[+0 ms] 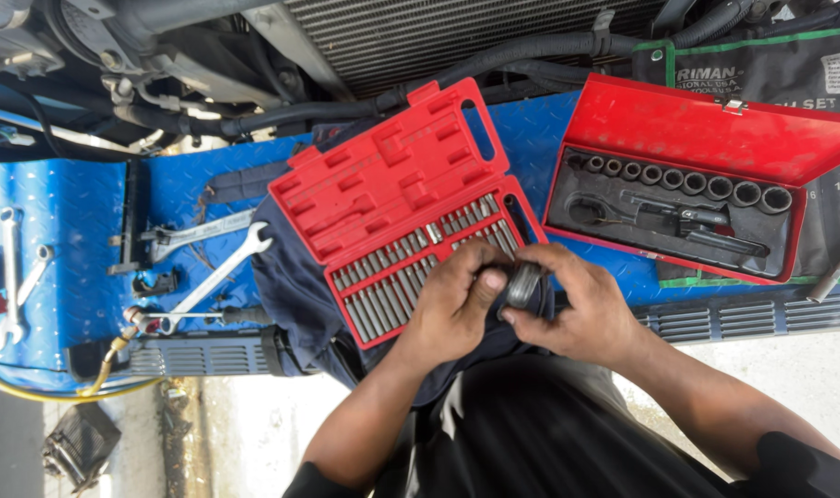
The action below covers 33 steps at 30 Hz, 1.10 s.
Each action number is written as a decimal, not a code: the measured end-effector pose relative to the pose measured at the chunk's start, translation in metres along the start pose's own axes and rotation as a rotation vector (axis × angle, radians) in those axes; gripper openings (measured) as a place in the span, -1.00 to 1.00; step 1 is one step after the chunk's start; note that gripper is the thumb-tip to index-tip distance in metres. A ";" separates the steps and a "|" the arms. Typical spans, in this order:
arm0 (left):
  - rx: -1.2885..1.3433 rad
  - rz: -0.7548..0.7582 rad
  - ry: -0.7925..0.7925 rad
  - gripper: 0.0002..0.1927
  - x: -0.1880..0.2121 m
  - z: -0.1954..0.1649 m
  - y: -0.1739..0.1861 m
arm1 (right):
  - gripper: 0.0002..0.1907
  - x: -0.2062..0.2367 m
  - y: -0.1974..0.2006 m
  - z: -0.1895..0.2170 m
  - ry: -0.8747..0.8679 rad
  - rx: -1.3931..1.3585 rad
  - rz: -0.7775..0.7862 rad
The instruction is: The person opens a red tool case and selects a socket, then attaches it to a ratchet handle. They close the case and reach toward the vehicle's undercarriage with the assembled tool.
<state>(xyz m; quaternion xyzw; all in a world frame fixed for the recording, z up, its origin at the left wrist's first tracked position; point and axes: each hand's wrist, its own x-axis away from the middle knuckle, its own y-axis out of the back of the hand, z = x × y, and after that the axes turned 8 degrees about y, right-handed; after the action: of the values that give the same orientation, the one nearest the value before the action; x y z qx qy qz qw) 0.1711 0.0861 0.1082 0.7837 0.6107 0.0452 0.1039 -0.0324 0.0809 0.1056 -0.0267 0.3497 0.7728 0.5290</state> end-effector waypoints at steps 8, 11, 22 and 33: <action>0.407 -0.025 0.079 -0.64 0.001 0.020 0.008 | -0.47 0.002 -0.039 -0.043 -0.271 -1.001 -0.017; 0.511 -0.011 0.059 -0.41 0.009 0.018 0.009 | -0.58 0.002 -0.064 -0.049 -0.286 -0.979 -0.154; 0.793 0.023 0.096 -0.44 0.025 0.036 0.009 | -0.68 -0.010 -0.071 0.002 -0.528 -0.818 -0.175; 0.497 0.039 0.372 -0.78 0.044 0.049 0.005 | -0.73 0.004 -0.039 0.012 -0.528 -0.416 -0.047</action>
<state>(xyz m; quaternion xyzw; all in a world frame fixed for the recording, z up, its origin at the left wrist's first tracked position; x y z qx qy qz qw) 0.1965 0.1217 0.0590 0.7750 0.5963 0.0390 -0.2055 0.0028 0.0985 0.0927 0.0589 0.0346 0.7954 0.6022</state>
